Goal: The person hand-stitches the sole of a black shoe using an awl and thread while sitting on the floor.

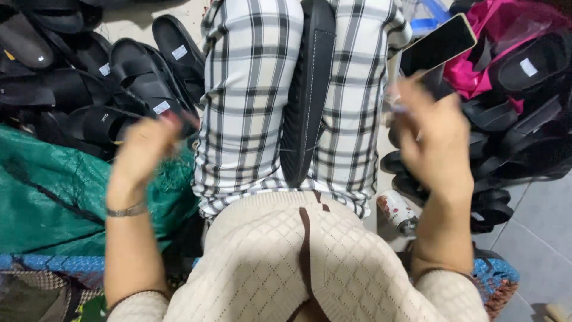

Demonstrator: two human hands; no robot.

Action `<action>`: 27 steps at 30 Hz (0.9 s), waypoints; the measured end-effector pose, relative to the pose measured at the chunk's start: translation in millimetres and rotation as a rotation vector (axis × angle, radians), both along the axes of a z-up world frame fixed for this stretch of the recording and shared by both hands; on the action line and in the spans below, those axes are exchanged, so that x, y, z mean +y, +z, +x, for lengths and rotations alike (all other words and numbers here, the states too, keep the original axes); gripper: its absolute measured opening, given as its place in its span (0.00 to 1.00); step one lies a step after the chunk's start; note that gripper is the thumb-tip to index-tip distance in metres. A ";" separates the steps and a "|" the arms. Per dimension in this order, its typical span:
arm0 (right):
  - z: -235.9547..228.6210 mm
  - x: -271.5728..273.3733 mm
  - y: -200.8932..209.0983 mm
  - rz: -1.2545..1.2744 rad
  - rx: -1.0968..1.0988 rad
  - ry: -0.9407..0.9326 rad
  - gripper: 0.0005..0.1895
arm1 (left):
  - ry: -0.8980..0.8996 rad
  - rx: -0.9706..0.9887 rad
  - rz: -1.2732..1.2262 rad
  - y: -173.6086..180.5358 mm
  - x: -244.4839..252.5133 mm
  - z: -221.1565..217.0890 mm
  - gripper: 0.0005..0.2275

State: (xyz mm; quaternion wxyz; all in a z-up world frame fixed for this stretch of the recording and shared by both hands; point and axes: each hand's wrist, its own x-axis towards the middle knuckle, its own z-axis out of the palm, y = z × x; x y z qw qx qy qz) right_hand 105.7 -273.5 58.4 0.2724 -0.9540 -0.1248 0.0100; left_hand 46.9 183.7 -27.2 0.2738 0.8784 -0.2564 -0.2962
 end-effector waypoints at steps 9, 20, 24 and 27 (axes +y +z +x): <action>-5.0 28.1 1.8 -0.153 0.128 0.591 0.26 | 0.156 -0.225 0.058 75.8 -129.8 53.6 0.53; 2.9 34.0 10.5 -0.155 0.146 0.606 0.24 | -0.002 -0.451 -0.079 40.9 -145.0 53.7 0.57; 8.4 39.1 30.7 -0.250 0.189 0.641 0.31 | 0.006 -0.578 -0.078 38.0 -150.4 53.7 0.52; 10.4 45.0 37.4 -0.369 0.253 0.673 0.29 | 0.023 -0.657 -0.076 36.0 -153.2 54.3 0.49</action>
